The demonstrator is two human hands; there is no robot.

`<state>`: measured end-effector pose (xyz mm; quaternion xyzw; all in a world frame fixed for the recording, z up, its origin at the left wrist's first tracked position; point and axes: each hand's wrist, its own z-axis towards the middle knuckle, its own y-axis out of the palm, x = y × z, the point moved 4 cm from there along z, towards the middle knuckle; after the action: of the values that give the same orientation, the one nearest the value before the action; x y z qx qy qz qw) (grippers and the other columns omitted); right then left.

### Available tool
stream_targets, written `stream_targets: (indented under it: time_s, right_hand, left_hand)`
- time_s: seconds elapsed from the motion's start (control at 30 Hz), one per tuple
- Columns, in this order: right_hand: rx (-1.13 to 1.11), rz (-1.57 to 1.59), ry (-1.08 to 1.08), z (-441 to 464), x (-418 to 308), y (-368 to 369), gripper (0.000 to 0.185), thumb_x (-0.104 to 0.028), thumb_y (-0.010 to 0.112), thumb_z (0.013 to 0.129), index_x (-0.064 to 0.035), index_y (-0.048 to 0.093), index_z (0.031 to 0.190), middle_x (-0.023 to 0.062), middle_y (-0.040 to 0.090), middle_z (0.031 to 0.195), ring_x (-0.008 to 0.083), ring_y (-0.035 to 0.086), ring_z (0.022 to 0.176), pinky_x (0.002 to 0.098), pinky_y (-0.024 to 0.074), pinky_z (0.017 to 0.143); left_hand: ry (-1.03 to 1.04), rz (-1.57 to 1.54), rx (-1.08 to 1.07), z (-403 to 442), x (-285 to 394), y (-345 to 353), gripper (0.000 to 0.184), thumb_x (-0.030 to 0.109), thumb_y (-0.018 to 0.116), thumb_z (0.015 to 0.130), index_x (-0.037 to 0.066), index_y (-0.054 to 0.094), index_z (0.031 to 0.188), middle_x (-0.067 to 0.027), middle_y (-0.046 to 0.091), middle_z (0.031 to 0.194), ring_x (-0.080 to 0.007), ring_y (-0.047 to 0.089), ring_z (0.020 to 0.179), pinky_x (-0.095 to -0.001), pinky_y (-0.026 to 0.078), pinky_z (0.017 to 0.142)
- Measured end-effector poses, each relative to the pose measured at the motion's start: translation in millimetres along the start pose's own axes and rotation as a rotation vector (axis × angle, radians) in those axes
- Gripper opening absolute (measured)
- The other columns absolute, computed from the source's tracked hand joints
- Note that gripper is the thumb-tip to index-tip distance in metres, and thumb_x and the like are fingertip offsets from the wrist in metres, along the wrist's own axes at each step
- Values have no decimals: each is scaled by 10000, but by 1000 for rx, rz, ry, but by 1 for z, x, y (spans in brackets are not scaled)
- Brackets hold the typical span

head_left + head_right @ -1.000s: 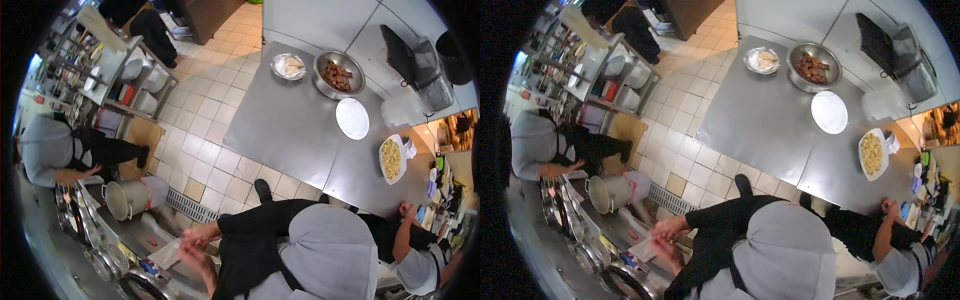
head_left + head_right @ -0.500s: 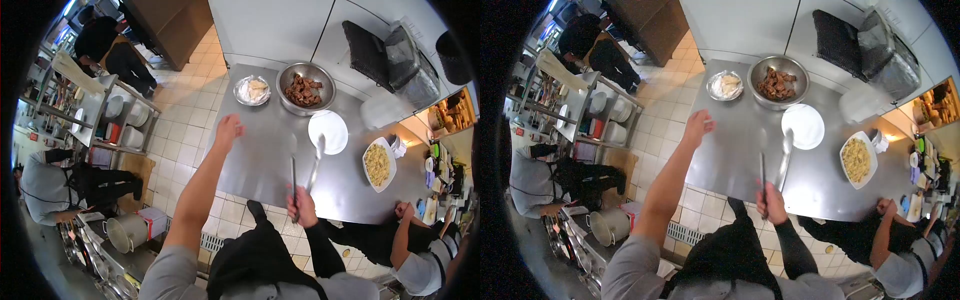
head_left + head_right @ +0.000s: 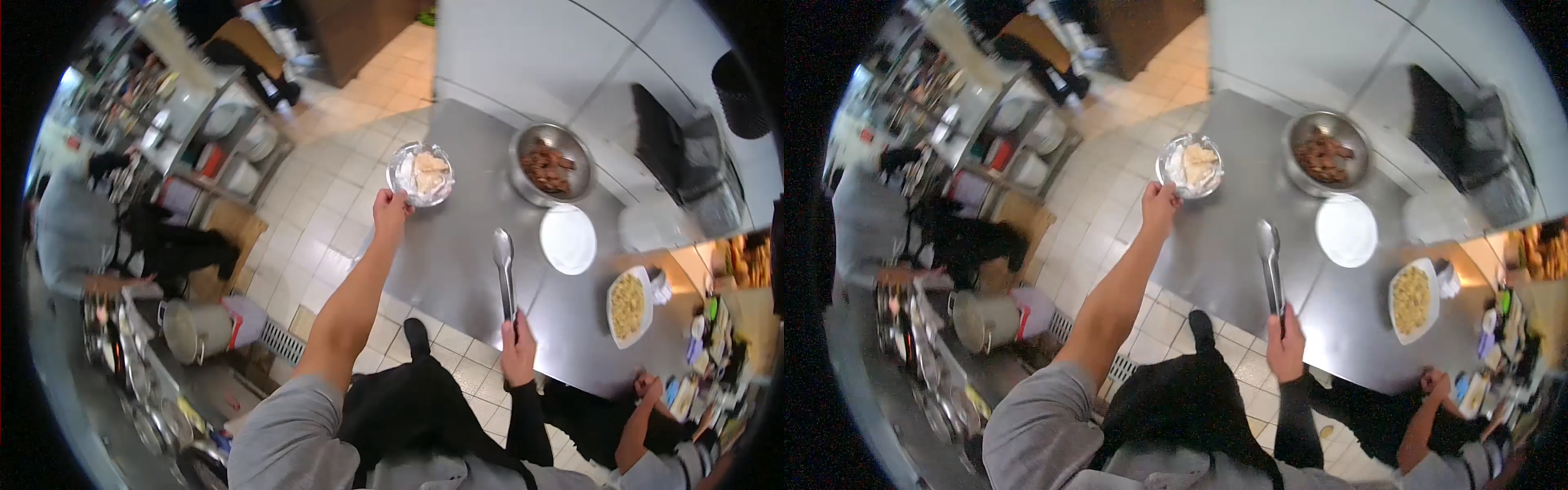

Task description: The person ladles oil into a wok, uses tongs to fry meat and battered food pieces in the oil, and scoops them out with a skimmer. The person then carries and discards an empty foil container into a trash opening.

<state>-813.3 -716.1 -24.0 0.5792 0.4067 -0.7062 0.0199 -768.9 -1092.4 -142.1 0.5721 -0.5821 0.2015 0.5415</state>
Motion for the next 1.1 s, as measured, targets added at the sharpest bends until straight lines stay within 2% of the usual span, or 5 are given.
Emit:
stream_targets:
  time_s: [0.07,0.27,0.63,0.87,1.1]
  right_hand:
    - [-54,-246,-236,24,-31,7,419,-197,594,907,34,518,1249,147,545,781,245,555,665,332,456,616]
    - [-425,-572,-990,48,-178,92,458,-201,642,831,-70,532,1256,98,569,830,283,587,654,387,468,550]
    - [-896,-481,-1853,-211,-366,322,415,-248,628,827,-45,543,1179,107,567,777,292,595,618,399,480,534]
    - [-1056,-327,-2065,-386,-409,386,359,-234,622,843,-59,572,1152,120,575,751,314,599,623,412,484,556]
    - [-1353,45,-2004,-503,-473,435,298,-207,643,844,-44,621,1093,151,620,788,338,624,680,422,478,591]
  left_hand:
    - [54,-71,32,-50,31,-59,152,100,611,857,62,465,838,-36,518,740,-112,511,620,-261,496,572]
    - [218,-88,358,-219,106,-234,169,109,623,878,90,465,822,-17,546,742,-106,526,625,-273,494,581]
    - [635,-177,1099,-498,116,-451,217,119,635,883,62,455,778,-20,540,754,-99,572,613,-247,518,541]
    - [705,-395,1434,-629,88,-533,215,106,632,864,54,451,762,-45,575,732,-115,601,575,-247,499,507]
    - [953,-754,1587,-705,63,-584,204,69,631,864,83,447,775,-15,546,716,-86,538,594,-237,514,541]
